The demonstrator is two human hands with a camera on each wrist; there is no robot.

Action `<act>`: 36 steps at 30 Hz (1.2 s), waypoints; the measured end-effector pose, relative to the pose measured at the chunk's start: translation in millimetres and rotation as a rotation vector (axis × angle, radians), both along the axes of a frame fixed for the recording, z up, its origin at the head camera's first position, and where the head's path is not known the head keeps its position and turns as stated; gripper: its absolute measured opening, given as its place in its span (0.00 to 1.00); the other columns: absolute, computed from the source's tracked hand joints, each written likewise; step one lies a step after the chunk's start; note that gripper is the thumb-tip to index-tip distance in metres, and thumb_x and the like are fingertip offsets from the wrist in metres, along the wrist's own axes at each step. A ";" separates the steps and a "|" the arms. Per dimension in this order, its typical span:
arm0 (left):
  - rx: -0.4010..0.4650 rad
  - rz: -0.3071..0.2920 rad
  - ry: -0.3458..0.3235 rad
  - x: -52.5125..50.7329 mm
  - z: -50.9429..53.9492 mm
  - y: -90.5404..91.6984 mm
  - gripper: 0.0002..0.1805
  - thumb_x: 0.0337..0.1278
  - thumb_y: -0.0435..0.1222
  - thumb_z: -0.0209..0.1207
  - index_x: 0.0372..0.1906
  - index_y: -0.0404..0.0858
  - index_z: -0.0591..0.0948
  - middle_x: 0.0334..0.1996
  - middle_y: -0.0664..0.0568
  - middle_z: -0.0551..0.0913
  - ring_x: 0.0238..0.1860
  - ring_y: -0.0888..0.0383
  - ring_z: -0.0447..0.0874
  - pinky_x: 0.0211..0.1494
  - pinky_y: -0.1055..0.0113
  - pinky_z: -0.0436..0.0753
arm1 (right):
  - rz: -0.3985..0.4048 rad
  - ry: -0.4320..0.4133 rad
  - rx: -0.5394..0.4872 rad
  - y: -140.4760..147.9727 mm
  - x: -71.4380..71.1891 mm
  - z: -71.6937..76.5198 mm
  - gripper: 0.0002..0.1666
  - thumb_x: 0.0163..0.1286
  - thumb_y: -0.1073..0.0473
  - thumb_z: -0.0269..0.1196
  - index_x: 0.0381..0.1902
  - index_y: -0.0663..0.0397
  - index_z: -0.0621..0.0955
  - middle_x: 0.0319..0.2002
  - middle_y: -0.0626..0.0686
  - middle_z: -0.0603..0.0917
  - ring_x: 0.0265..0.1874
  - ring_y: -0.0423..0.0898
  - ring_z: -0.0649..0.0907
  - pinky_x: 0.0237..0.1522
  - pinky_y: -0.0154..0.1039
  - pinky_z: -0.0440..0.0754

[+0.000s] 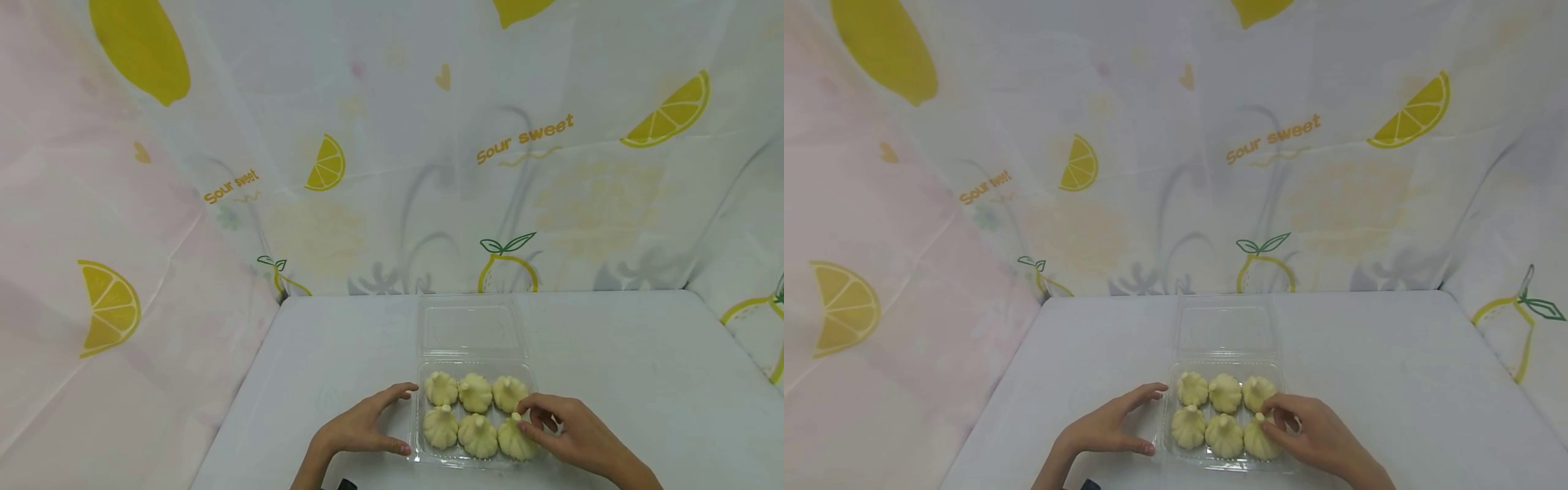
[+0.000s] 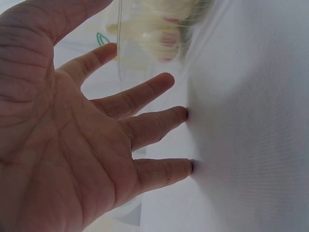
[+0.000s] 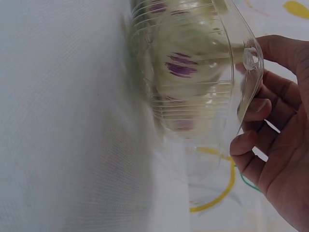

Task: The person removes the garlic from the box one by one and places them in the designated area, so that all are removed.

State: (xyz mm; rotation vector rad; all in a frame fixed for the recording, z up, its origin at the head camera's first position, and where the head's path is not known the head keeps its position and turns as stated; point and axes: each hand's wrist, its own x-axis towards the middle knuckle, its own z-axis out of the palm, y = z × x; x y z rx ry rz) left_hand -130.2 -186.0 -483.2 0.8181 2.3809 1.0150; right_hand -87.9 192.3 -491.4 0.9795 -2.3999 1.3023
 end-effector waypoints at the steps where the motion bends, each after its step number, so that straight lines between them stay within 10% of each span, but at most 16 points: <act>1: -0.001 0.001 0.000 0.1 0.1 0.0 0.49 0.46 0.54 0.74 0.74 0.56 0.62 0.67 0.60 0.69 0.68 0.56 0.66 0.67 0.46 0.67 | -0.002 -0.002 0.003 0.1 0.1 -0.3 0.15 0.62 0.66 0.71 0.41 0.42 0.81 0.24 0.31 0.73 0.20 0.27 0.69 0.20 0.23 0.69; 36: 0.002 -0.010 0.003 -1.2 -1.4 -0.7 0.49 0.46 0.54 0.73 0.74 0.56 0.61 0.67 0.59 0.70 0.68 0.56 0.66 0.67 0.46 0.67 | -0.114 0.130 -0.103 8.9 -7.1 21.4 0.26 0.49 0.77 0.72 0.38 0.44 0.80 0.22 0.34 0.72 0.18 0.30 0.70 0.20 0.23 0.67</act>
